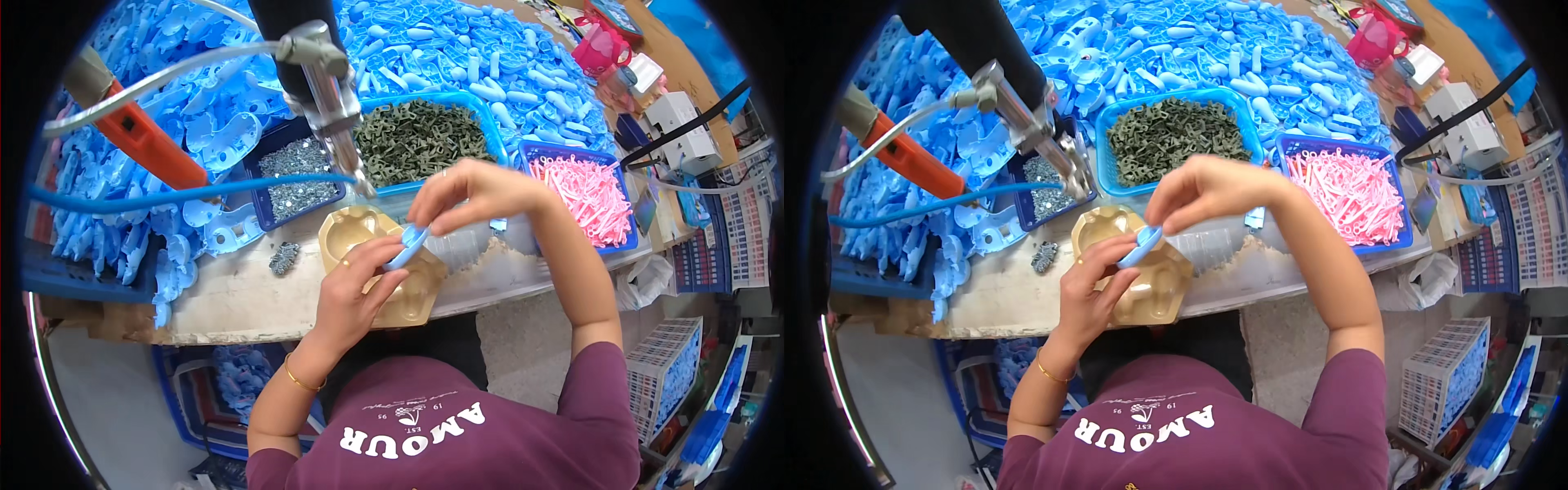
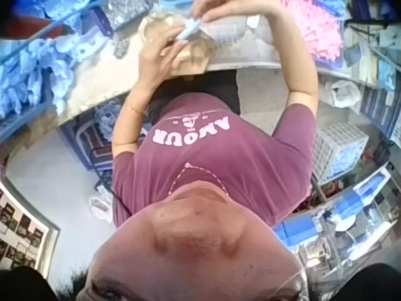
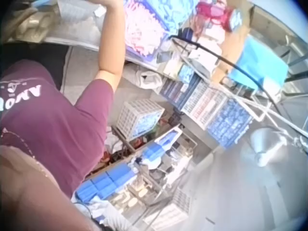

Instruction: Assembling blue plastic toy animals using an electric screwdriver at a factory workstation.

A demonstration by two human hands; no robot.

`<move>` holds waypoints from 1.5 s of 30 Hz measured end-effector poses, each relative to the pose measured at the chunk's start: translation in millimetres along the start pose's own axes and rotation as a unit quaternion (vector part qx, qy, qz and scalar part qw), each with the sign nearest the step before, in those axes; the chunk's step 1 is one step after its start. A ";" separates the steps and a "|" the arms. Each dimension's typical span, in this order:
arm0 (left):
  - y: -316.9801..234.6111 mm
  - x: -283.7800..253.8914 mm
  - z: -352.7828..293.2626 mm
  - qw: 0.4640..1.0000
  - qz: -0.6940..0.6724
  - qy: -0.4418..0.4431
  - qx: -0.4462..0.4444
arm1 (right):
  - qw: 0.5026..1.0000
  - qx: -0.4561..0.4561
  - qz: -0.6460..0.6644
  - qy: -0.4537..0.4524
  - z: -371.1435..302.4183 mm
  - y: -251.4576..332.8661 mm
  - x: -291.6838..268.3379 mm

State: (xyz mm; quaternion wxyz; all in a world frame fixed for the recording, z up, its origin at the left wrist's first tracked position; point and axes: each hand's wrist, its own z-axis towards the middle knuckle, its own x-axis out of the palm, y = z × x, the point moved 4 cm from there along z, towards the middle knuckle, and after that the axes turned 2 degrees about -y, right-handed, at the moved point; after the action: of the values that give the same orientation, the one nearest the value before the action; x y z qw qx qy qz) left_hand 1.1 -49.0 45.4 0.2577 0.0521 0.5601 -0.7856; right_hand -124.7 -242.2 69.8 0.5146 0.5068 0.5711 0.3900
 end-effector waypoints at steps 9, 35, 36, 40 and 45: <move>-0.7 -26.6 -34.0 0.997 0.055 -0.028 -0.046 | 0.791 -0.002 -0.443 -0.422 135.6 -57.7 -164.5; 29.6 -3.7 -83.3 0.942 0.307 0.047 0.128 | 0.964 0.072 -0.234 -0.100 -20.6 -8.8 77.7; 29.7 -3.7 -82.4 0.945 0.299 0.046 0.122 | 0.959 0.078 -0.257 -0.092 -21.4 -12.9 82.4; 29.7 -6.2 -83.4 0.946 0.298 0.042 0.117 | 0.935 0.000 -0.322 -0.148 -22.1 -20.7 92.0; 30.1 -22.0 -90.7 0.955 0.271 0.001 0.122 | 0.920 0.002 -0.353 -0.168 -17.5 -10.7 98.5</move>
State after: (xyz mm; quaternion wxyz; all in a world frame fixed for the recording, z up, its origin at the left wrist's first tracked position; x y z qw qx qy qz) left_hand 15.2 33.6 -5.4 0.4525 0.2337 0.4245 -0.7486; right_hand -139.5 -146.2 43.5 0.7062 0.3313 0.6190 0.0912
